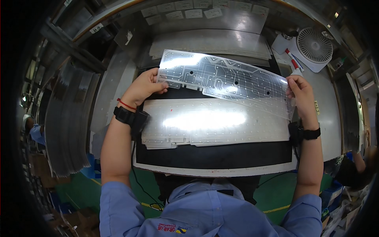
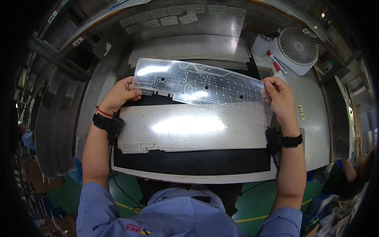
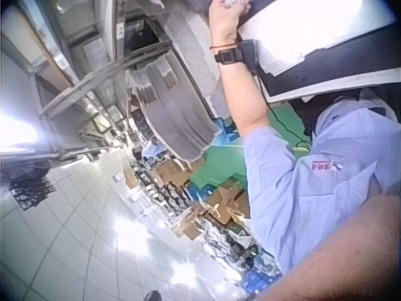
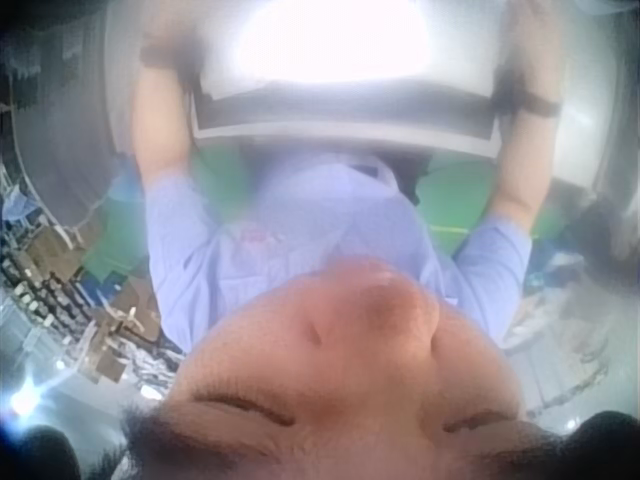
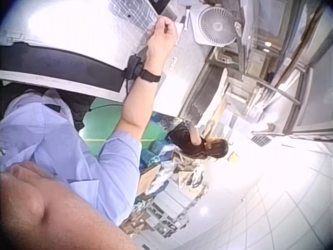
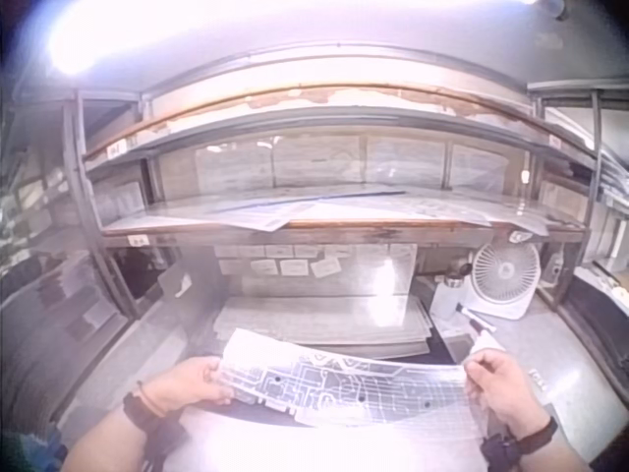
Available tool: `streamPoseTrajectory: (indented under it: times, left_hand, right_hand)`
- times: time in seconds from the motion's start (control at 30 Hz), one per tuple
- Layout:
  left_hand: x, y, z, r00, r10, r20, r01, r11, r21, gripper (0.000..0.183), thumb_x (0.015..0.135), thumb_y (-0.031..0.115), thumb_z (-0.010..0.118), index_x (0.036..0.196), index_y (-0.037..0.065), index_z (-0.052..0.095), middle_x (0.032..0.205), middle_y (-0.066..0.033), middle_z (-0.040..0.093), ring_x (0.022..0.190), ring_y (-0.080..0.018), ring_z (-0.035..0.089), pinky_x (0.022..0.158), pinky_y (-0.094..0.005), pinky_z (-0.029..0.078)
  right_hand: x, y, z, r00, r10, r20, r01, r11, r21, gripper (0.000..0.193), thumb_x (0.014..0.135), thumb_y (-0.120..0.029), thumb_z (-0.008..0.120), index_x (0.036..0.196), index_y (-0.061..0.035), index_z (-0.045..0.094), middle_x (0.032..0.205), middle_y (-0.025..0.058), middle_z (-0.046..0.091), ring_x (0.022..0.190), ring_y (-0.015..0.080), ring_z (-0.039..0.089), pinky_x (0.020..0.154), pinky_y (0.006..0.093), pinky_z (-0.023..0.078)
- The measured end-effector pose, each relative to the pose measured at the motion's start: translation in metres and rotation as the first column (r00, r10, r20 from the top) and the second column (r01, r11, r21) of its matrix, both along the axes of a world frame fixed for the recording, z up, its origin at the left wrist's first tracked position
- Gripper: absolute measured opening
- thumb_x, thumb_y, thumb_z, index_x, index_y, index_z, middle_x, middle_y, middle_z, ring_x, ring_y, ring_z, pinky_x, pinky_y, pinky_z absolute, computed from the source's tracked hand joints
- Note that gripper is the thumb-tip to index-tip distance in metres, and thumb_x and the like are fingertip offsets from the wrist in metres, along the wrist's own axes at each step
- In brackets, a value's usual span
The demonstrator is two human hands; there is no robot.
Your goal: Assembling layers of a keyboard membrane or component at a workstation.
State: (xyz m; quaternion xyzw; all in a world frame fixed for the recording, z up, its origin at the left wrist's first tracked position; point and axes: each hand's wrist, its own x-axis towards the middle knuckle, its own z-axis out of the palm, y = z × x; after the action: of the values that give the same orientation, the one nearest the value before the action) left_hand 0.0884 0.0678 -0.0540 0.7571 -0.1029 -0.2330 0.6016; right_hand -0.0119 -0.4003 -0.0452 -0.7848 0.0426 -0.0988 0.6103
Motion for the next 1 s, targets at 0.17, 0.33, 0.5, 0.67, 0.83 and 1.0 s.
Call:
streamPoseTrajectory:
  times: [0.17, 0.33, 0.5, 0.67, 0.83, 1.0]
  left_hand:
    - [0.0045, 0.0030, -0.0063, 1.000, 0.009, -0.010, -0.009, 1.000, 0.004, 0.030, 0.084, 0.002, 0.065, 0.112, 0.001, 0.055, 0.094, -0.0033, 0.065, 0.077, -0.0069, 0.062, 0.073, -0.0189, 0.052]
    - [0.0018, 0.0001, -0.0042, 0.999, 0.036, -0.019, -0.036, 0.999, -0.015, 0.026, 0.085, 0.002, 0.064, 0.109, 0.001, 0.056, 0.094, -0.0033, 0.065, 0.080, -0.0070, 0.062, 0.073, -0.0190, 0.052]
    - [0.0017, -0.0015, -0.0032, 0.999, 0.049, -0.010, -0.049, 0.999, 0.017, 0.026, 0.085, 0.003, 0.065, 0.109, 0.001, 0.056, 0.093, -0.0030, 0.065, 0.080, -0.0071, 0.062, 0.074, -0.0192, 0.052]
    - [0.0014, -0.0026, -0.0042, 0.999, 0.053, -0.007, -0.053, 0.999, 0.005, 0.027, 0.084, 0.004, 0.065, 0.109, 0.002, 0.056, 0.094, -0.0028, 0.065, 0.079, -0.0075, 0.062, 0.075, -0.0198, 0.052]
    - [0.0013, -0.0012, -0.0046, 0.999, 0.053, 0.007, -0.053, 0.998, 0.018, 0.028, 0.083, 0.003, 0.066, 0.109, 0.001, 0.056, 0.094, -0.0024, 0.064, 0.080, -0.0074, 0.062, 0.074, -0.0195, 0.052]
    - [0.0026, -0.0010, -0.0064, 0.999, 0.050, 0.007, -0.050, 0.999, 0.007, 0.028, 0.083, 0.003, 0.066, 0.110, 0.001, 0.056, 0.094, -0.0024, 0.064, 0.080, -0.0071, 0.062, 0.074, -0.0191, 0.051]
  right_hand:
    - [-0.0006, 0.0016, 0.0014, 1.000, -0.006, 0.000, 0.006, 1.000, -0.006, 0.015, 0.096, -0.016, 0.055, 0.097, -0.0034, 0.064, 0.072, -0.0026, 0.057, 0.063, 0.0047, 0.052, 0.058, 0.0193, 0.041]
    - [-0.0004, 0.0023, 0.0013, 1.000, 0.002, 0.003, -0.002, 1.000, -0.001, 0.015, 0.096, -0.016, 0.055, 0.097, -0.0033, 0.064, 0.073, -0.0029, 0.057, 0.064, 0.0044, 0.052, 0.058, 0.0192, 0.041]
    - [-0.0010, 0.0017, 0.0018, 1.000, -0.001, 0.003, 0.001, 1.000, -0.006, 0.015, 0.096, -0.015, 0.055, 0.098, -0.0034, 0.064, 0.074, -0.0031, 0.056, 0.064, 0.0042, 0.052, 0.057, 0.0189, 0.041]
    - [-0.0007, 0.0005, 0.0008, 1.000, 0.019, 0.014, -0.019, 1.000, -0.003, 0.014, 0.095, -0.013, 0.055, 0.098, -0.0030, 0.064, 0.073, -0.0028, 0.056, 0.063, 0.0044, 0.051, 0.057, 0.0191, 0.040]
    - [0.0001, 0.0002, -0.0008, 0.999, 0.021, 0.025, -0.022, 0.999, 0.024, 0.013, 0.095, -0.012, 0.055, 0.098, -0.0023, 0.063, 0.072, -0.0023, 0.056, 0.062, 0.0047, 0.051, 0.056, 0.0191, 0.040]
    - [-0.0008, 0.0021, 0.0007, 1.000, 0.003, 0.028, -0.004, 1.000, 0.014, 0.013, 0.095, -0.011, 0.055, 0.098, -0.0023, 0.063, 0.072, -0.0024, 0.056, 0.062, 0.0048, 0.051, 0.056, 0.0191, 0.040]
